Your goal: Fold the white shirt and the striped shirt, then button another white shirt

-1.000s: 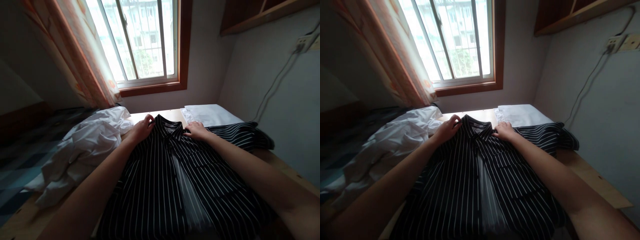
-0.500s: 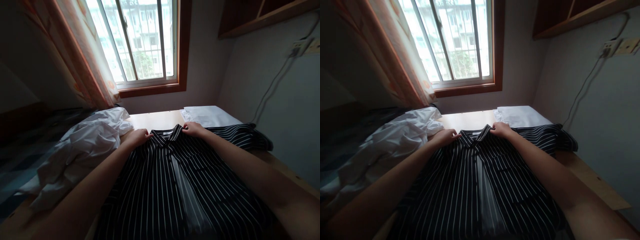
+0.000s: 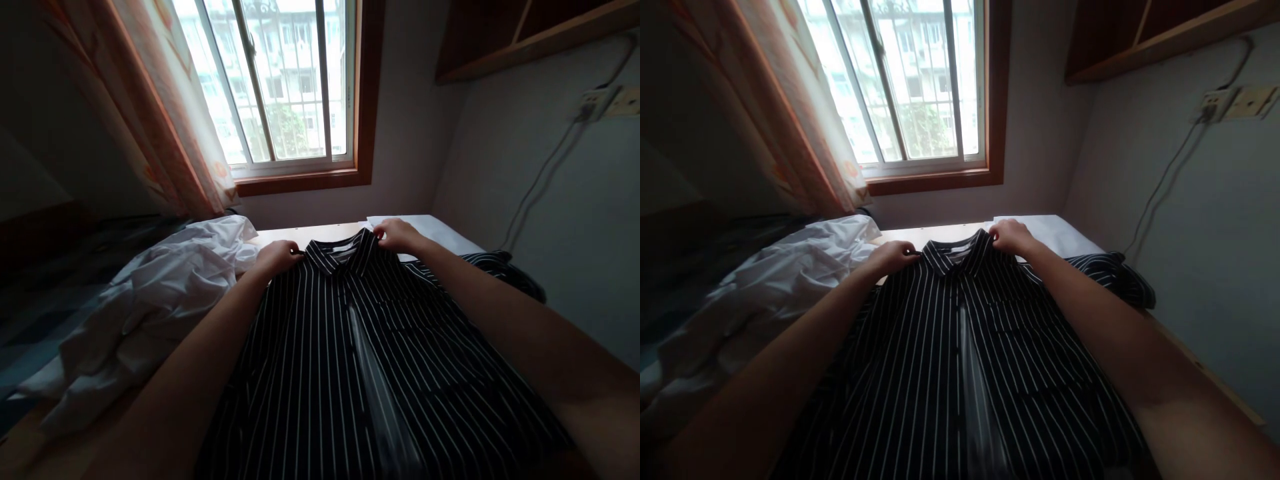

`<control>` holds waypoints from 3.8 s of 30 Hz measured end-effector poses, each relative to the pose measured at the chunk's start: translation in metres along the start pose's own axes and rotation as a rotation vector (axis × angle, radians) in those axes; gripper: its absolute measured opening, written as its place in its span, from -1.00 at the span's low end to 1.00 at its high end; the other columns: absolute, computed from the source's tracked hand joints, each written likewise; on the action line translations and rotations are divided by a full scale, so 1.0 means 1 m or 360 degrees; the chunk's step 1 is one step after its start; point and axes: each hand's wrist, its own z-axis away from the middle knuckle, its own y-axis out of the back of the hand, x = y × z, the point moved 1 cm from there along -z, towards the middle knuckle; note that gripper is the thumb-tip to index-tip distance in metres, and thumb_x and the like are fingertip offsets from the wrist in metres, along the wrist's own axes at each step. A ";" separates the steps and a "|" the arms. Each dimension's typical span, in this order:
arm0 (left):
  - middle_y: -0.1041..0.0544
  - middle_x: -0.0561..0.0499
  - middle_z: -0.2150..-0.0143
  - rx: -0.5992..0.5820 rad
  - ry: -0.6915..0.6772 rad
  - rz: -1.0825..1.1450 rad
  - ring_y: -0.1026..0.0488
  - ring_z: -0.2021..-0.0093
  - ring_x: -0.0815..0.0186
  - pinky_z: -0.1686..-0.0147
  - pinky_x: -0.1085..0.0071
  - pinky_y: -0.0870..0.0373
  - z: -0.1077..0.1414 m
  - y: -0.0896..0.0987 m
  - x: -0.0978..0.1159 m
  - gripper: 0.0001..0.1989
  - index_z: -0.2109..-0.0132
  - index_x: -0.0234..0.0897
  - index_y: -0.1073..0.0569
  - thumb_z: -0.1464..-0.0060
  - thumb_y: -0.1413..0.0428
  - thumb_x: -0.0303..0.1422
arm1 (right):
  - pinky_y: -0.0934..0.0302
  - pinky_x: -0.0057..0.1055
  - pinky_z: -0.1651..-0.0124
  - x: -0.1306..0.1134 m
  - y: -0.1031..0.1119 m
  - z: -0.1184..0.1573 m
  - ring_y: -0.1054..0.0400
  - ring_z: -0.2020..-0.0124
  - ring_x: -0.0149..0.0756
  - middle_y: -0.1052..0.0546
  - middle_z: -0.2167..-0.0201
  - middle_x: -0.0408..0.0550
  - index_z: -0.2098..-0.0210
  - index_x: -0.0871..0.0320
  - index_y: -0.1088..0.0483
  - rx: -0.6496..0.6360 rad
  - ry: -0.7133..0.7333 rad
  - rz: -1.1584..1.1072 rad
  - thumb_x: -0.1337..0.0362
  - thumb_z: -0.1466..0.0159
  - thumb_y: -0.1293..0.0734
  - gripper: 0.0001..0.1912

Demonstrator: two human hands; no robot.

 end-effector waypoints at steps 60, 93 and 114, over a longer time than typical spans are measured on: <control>-0.01 -0.10 -0.46 -0.0158 -0.0359 0.0193 0.15 -0.47 0.05 -0.38 0.00 0.25 0.080 -0.077 0.058 -0.20 -0.40 -0.15 -0.12 -0.17 0.16 0.21 | 0.34 0.31 -0.34 -0.066 -0.076 0.116 0.20 -0.44 0.08 -0.02 -0.43 0.05 -0.37 -0.03 -0.11 -0.0288 0.0094 -0.0210 -0.12 -0.39 -0.09 -0.37; -0.01 -0.08 -0.47 -0.0183 -0.0472 0.0234 0.15 -0.46 0.00 -0.38 -0.05 0.26 0.087 -0.073 0.054 -0.11 -0.38 -0.11 -0.15 -0.05 0.07 0.29 | -0.18 -0.18 -0.14 -0.067 -0.063 0.094 -0.34 -0.07 -0.12 -0.50 -0.02 0.08 0.04 0.15 -0.48 0.0090 0.0193 -0.0589 0.21 -0.29 -0.28 -0.71; -0.49 -0.07 0.06 0.0075 -0.0453 0.0226 -0.38 -0.04 0.13 -0.13 0.19 -0.27 0.071 -0.056 0.069 -0.78 0.07 -0.18 -0.51 -0.22 -0.04 -0.26 | -0.20 -0.25 0.02 -0.093 -0.082 0.089 -0.35 0.08 -0.11 -0.48 0.14 0.07 0.16 0.17 -0.44 0.0156 -0.0112 -0.0542 0.26 -0.23 -0.28 -0.79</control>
